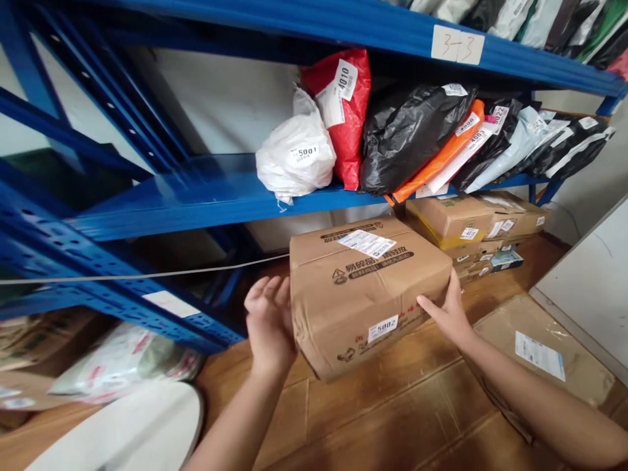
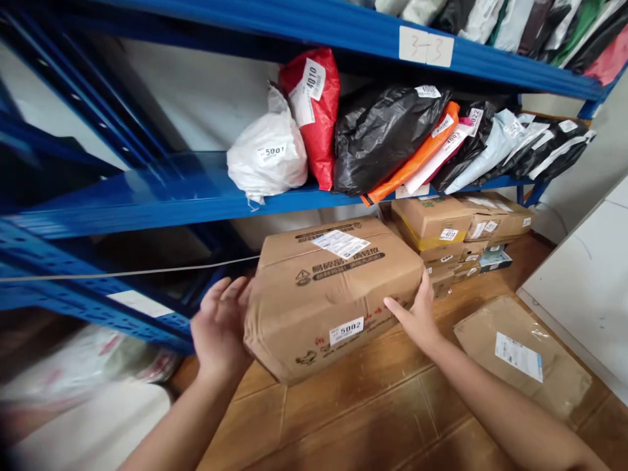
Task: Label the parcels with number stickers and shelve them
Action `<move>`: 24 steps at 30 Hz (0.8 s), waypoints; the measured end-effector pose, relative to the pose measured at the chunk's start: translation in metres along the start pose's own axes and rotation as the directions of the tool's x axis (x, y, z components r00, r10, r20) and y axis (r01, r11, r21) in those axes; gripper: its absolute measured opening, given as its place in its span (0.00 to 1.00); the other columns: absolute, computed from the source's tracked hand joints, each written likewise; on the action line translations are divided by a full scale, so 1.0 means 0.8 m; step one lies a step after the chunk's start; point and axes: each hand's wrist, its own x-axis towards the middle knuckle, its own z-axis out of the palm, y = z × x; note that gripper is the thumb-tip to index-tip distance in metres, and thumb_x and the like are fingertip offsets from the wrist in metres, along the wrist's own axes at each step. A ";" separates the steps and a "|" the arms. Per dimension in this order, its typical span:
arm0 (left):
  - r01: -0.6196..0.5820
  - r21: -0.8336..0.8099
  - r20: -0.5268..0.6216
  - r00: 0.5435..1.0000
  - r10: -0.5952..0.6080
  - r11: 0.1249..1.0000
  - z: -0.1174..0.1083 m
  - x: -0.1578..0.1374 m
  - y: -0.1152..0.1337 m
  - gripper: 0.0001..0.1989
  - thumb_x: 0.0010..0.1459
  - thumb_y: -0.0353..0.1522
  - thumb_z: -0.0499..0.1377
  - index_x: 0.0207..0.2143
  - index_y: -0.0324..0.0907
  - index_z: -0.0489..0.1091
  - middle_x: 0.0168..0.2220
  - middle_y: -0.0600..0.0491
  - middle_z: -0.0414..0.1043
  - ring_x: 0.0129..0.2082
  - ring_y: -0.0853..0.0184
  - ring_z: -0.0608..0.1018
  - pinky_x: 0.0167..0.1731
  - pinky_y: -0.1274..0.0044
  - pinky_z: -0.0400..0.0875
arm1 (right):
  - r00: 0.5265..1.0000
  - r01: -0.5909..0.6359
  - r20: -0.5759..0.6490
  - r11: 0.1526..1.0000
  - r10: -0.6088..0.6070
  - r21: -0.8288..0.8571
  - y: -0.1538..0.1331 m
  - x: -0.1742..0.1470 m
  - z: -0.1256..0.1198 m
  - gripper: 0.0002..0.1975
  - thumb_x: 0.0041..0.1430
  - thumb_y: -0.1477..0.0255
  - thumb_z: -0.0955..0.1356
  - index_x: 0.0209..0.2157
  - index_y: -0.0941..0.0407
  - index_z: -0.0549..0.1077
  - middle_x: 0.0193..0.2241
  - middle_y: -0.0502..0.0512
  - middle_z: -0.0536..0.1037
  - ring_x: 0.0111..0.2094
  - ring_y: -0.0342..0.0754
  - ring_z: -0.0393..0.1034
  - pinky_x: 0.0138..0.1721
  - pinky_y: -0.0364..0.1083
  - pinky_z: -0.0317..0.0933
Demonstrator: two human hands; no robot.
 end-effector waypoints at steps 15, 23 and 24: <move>-0.419 0.499 0.362 0.896 0.257 0.758 0.034 0.099 -0.070 0.28 0.42 0.35 0.72 0.46 0.41 0.67 0.64 0.38 0.57 0.64 0.51 0.63 0.66 0.59 0.54 | 0.963 0.143 -0.193 0.961 -0.191 -0.239 0.083 0.046 0.079 0.32 0.50 0.58 0.70 0.53 0.57 0.63 0.49 0.66 0.67 0.50 0.60 0.66 0.55 0.62 0.61; -0.525 0.613 0.338 0.850 0.404 0.590 -0.024 0.004 -0.143 0.37 0.58 0.45 0.56 0.65 0.37 0.52 0.64 0.37 0.53 0.67 0.50 0.55 0.67 0.57 0.48 | 0.977 -0.064 -0.206 0.840 -0.057 -0.539 0.186 -0.022 -0.159 0.21 0.52 0.57 0.65 0.44 0.55 0.69 0.43 0.64 0.74 0.48 0.59 0.68 0.54 0.59 0.61; -0.557 0.629 0.409 0.831 0.378 0.543 -0.045 -0.017 -0.164 0.37 0.57 0.46 0.57 0.64 0.38 0.55 0.61 0.36 0.56 0.64 0.48 0.58 0.65 0.56 0.52 | 0.932 -0.255 -0.361 0.781 0.041 -0.569 0.192 -0.025 -0.206 0.21 0.51 0.56 0.65 0.42 0.55 0.70 0.44 0.66 0.74 0.50 0.61 0.67 0.54 0.59 0.60</move>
